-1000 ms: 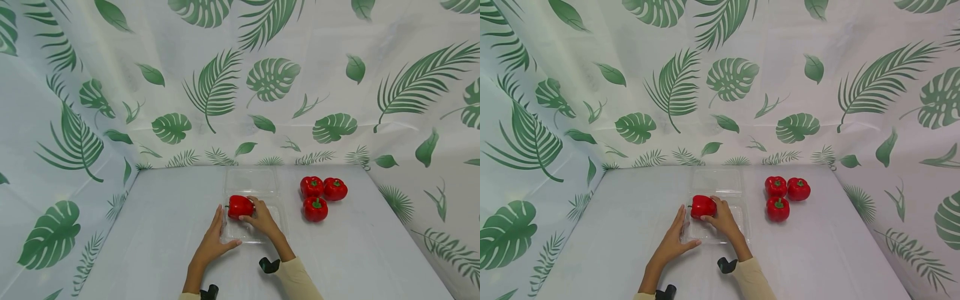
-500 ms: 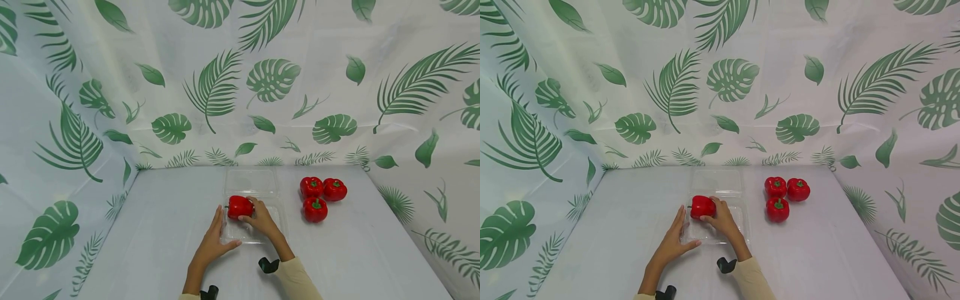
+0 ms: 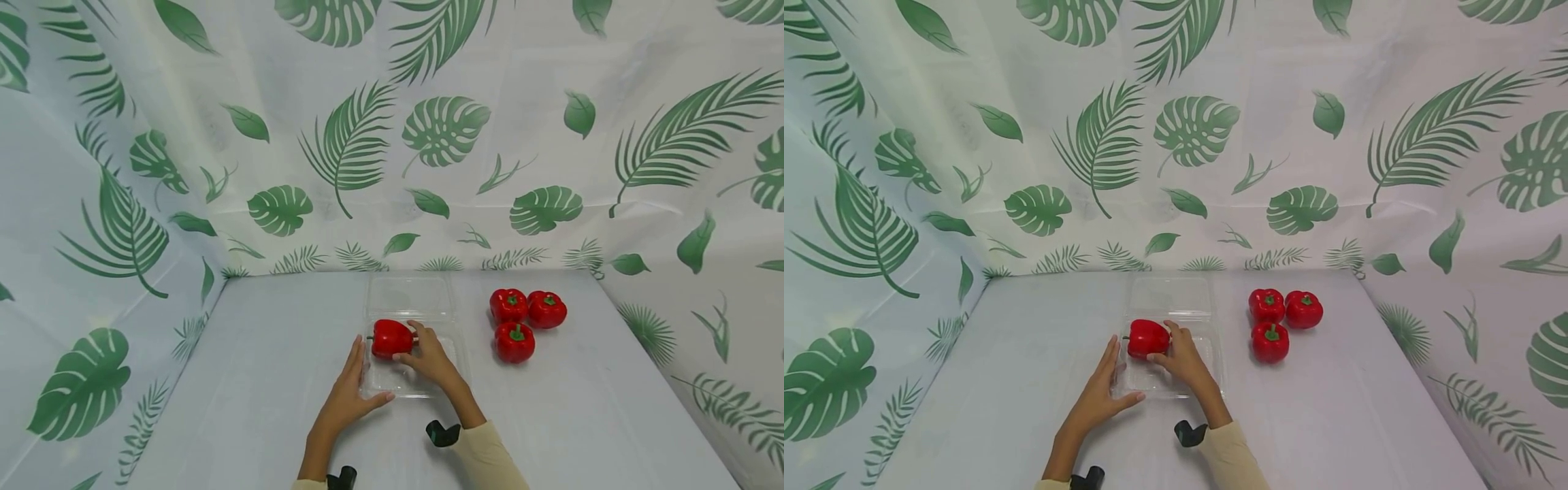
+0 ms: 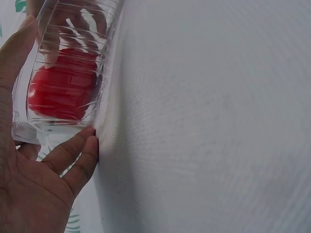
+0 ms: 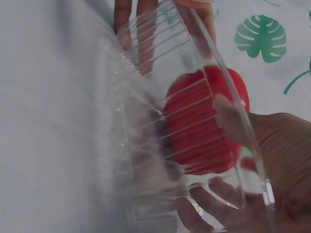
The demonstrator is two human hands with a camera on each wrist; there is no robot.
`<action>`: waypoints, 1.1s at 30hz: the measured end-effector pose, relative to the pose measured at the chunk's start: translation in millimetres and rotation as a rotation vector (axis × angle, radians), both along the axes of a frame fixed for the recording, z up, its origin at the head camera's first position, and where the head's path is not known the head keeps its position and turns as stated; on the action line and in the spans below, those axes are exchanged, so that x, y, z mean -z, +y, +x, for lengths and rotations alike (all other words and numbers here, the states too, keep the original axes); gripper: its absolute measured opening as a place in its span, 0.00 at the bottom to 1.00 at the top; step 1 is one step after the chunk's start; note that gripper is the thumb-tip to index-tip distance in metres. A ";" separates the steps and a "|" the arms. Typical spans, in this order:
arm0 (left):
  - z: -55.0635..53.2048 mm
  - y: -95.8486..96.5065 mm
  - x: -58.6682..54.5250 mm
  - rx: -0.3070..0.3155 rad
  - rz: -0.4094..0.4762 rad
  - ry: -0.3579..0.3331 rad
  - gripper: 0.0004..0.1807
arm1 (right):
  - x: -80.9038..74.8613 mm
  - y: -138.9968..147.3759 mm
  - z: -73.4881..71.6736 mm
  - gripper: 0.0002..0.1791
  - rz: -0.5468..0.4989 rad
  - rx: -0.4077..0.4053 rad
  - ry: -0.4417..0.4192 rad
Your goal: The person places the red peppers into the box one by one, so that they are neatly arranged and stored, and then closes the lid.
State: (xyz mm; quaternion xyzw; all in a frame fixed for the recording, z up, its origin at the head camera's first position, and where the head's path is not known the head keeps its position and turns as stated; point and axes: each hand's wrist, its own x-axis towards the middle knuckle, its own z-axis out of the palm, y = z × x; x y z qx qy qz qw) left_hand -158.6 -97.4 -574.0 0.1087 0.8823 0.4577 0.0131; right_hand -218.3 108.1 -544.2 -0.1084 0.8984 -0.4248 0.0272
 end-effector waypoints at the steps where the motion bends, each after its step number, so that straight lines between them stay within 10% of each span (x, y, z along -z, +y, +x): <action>1: 0.2 -0.2 -0.4 -0.003 -0.001 -0.001 0.62 | -1.8 1.1 0.5 0.44 0.003 0.001 -0.003; 21: 1.8 3.5 -2.0 -0.039 -0.020 -0.041 0.64 | -36.6 57.2 8.3 0.24 -0.016 0.107 0.166; 33: 1.0 3.0 -2.4 -0.031 -0.020 -0.054 0.64 | -45.3 106.2 13.7 0.17 0.028 0.510 0.533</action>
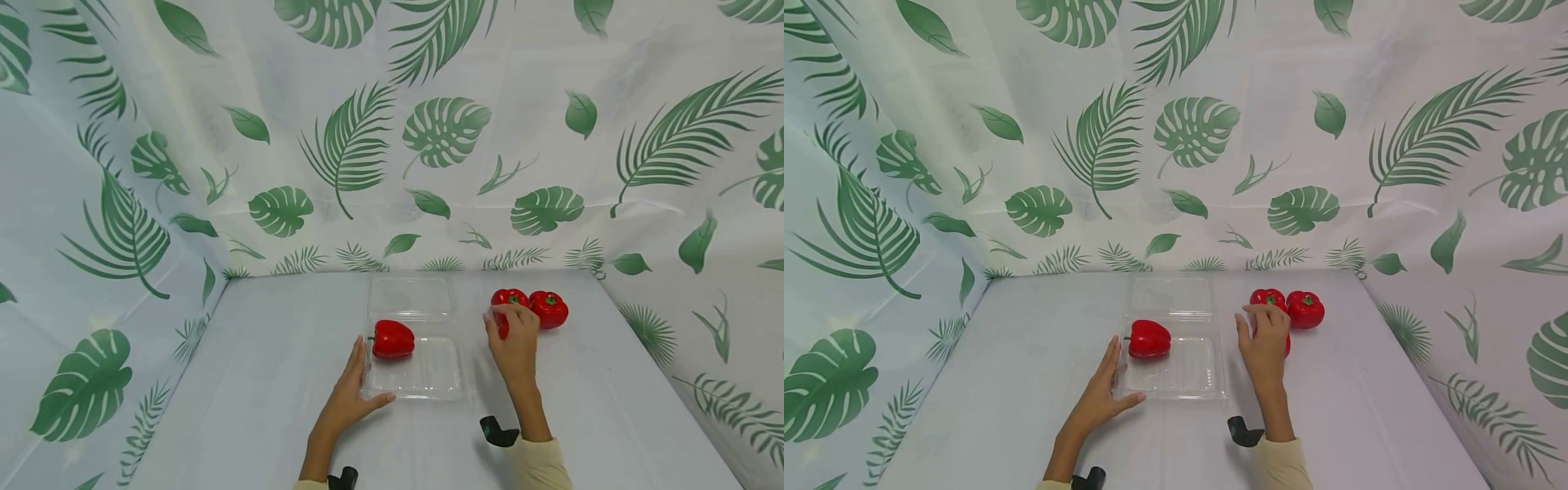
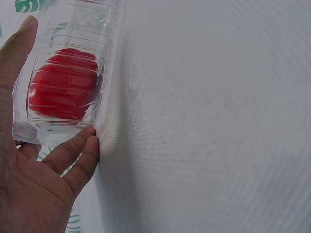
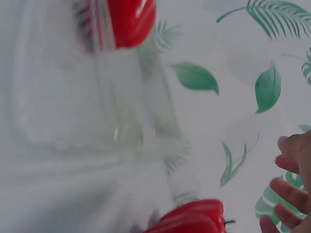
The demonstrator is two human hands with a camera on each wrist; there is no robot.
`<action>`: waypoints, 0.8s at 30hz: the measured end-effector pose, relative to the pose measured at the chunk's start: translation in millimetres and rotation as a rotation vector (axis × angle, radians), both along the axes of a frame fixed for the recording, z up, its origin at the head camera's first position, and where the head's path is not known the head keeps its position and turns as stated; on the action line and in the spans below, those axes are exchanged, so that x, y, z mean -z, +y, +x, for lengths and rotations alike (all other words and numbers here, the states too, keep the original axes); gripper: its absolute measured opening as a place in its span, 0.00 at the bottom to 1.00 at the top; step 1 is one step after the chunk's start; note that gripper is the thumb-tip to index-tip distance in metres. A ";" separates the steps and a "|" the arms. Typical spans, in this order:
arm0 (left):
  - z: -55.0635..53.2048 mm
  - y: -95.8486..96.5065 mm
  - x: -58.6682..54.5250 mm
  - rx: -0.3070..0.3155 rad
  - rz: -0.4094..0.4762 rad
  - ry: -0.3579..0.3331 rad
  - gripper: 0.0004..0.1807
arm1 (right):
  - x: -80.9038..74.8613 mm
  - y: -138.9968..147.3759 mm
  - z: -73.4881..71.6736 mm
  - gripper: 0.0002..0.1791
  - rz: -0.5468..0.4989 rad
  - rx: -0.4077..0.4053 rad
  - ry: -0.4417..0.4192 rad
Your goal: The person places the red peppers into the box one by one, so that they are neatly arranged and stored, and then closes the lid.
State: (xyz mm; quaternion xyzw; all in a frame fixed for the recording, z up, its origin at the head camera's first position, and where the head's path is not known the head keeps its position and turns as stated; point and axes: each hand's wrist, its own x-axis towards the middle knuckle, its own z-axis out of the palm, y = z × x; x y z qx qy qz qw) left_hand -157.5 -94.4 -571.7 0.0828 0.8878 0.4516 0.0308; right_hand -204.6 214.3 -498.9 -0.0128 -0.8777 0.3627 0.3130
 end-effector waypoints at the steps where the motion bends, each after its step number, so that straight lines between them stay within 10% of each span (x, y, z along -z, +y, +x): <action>1: 0.0 0.1 0.0 0.002 0.002 -0.001 0.64 | 1.7 4.0 0.3 0.18 0.008 0.041 0.016; 8: 0.5 -0.8 -1.4 0.011 0.002 0.002 0.64 | 16.4 23.9 7.5 0.39 0.105 0.224 -0.160; 17: -0.5 -1.2 0.5 0.007 -0.001 -0.005 0.64 | 46.0 32.2 17.3 0.55 -0.042 0.165 -0.459; 24: -1.0 -1.7 0.3 0.005 -0.009 0.005 0.64 | 64.5 34.1 16.0 0.52 -0.165 0.122 -0.416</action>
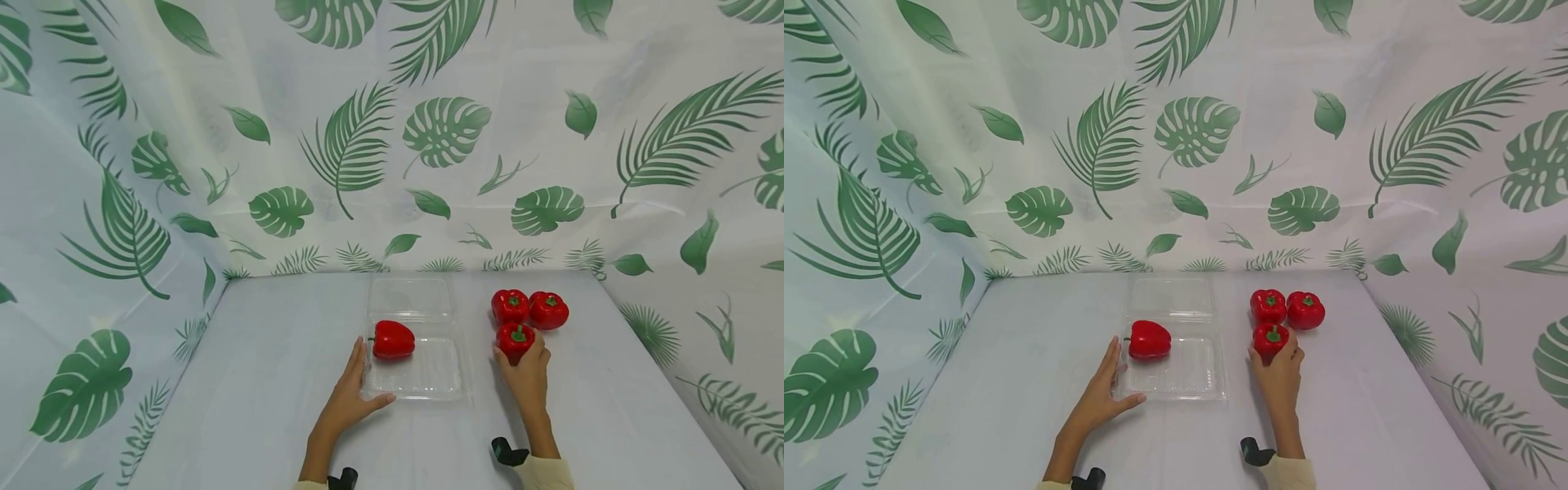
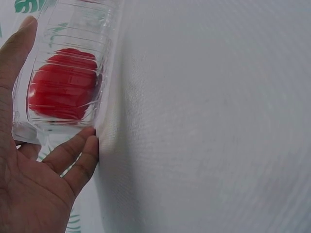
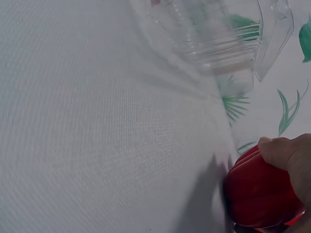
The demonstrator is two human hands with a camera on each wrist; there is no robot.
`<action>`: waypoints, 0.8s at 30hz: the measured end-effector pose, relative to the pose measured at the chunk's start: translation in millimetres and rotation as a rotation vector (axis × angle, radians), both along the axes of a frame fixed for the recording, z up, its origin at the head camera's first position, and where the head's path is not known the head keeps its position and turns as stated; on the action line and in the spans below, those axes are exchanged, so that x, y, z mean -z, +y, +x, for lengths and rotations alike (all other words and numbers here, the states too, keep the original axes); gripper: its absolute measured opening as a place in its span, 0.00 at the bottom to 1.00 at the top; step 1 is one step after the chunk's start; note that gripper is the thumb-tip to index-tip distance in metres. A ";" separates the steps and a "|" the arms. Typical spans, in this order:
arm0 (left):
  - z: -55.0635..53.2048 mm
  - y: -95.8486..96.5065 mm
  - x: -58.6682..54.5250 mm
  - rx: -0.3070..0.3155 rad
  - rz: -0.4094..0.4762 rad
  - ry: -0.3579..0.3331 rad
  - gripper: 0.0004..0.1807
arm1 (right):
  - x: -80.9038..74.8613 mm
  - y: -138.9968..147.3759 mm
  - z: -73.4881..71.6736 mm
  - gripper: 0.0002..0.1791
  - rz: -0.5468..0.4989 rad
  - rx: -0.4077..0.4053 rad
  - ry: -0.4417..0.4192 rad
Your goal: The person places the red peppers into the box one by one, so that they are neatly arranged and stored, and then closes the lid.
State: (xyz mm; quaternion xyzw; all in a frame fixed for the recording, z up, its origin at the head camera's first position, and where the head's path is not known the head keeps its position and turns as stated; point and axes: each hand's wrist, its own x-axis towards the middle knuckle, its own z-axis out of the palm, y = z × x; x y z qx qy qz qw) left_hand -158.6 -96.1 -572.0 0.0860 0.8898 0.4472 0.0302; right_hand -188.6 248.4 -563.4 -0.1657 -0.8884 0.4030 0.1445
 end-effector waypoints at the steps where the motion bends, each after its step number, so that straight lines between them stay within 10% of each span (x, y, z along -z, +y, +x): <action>1: 0.0 0.2 0.0 -0.001 -0.001 0.001 0.64 | 1.0 0.3 -0.2 0.52 -0.012 -0.003 0.020; 24: -0.4 0.8 -0.2 -0.005 -0.010 -0.003 0.65 | 1.4 -1.2 2.8 0.50 -0.090 0.013 0.105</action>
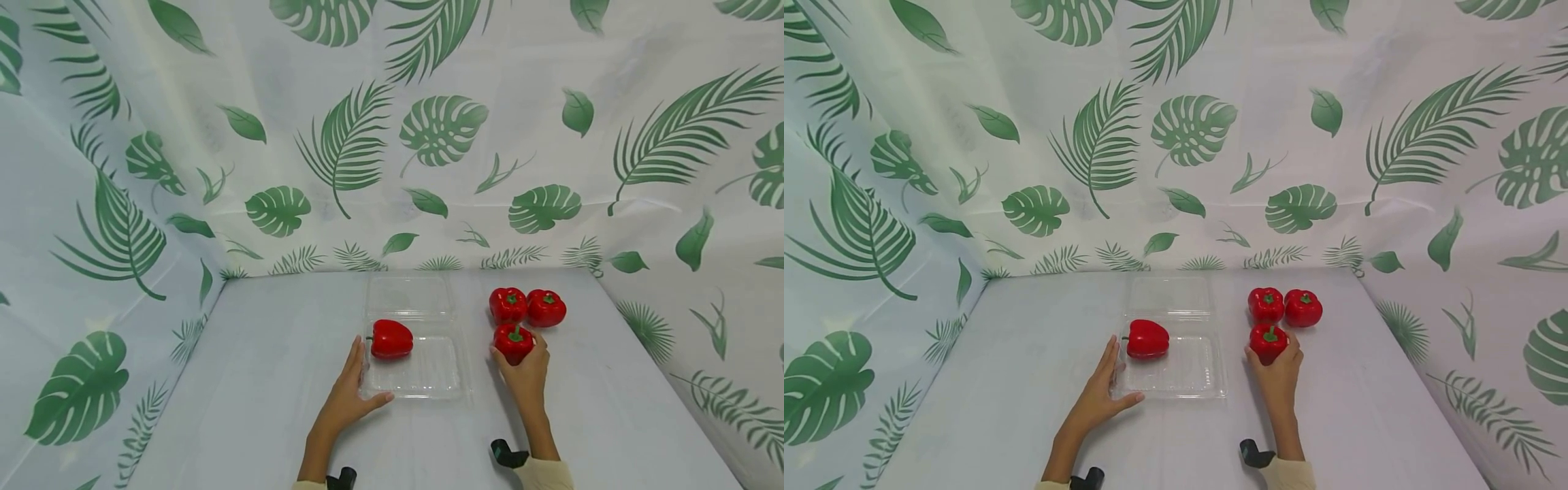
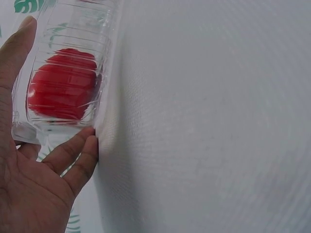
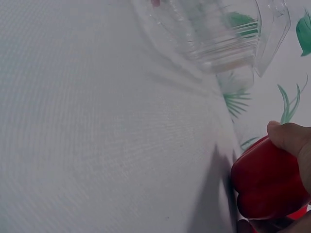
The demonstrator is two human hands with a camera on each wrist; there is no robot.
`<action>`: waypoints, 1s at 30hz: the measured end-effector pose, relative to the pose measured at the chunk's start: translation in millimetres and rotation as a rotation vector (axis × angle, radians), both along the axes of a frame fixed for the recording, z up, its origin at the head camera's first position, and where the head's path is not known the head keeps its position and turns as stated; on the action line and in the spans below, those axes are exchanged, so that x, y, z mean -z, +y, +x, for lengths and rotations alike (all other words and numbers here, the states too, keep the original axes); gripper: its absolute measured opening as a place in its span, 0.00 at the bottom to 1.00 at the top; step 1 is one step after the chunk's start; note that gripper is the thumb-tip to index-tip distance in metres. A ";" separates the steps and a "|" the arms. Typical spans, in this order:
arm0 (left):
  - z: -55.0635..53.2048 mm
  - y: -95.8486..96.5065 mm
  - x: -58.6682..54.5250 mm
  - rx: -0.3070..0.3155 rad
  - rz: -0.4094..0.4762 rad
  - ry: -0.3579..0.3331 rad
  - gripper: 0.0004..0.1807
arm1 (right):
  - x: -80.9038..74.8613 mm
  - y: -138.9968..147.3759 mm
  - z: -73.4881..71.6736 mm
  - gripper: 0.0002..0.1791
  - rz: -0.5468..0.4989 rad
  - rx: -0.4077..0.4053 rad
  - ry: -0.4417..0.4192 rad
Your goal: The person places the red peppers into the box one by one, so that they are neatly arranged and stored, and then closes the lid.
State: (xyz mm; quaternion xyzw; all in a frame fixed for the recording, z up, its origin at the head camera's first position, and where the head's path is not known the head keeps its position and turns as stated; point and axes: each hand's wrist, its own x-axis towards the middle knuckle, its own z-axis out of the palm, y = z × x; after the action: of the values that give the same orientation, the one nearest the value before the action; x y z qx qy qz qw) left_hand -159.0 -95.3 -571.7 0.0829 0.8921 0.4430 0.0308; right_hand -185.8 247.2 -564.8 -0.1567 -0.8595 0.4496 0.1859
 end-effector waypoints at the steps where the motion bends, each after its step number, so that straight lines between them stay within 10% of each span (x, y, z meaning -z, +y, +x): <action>1: -0.1 -0.1 0.1 0.001 0.000 0.002 0.65 | 0.3 0.0 0.2 0.50 -0.002 0.002 0.001; 30: 1.9 0.8 -2.3 0.004 0.011 -0.005 0.64 | -7.1 -9.6 -0.8 0.47 -0.227 -0.113 0.081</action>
State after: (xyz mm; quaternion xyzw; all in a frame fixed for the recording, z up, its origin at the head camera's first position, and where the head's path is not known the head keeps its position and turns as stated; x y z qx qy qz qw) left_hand -157.1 -94.5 -569.4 0.0839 0.8895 0.4479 0.0333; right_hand -186.6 237.6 -557.7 -0.1097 -0.8022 0.5598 0.1761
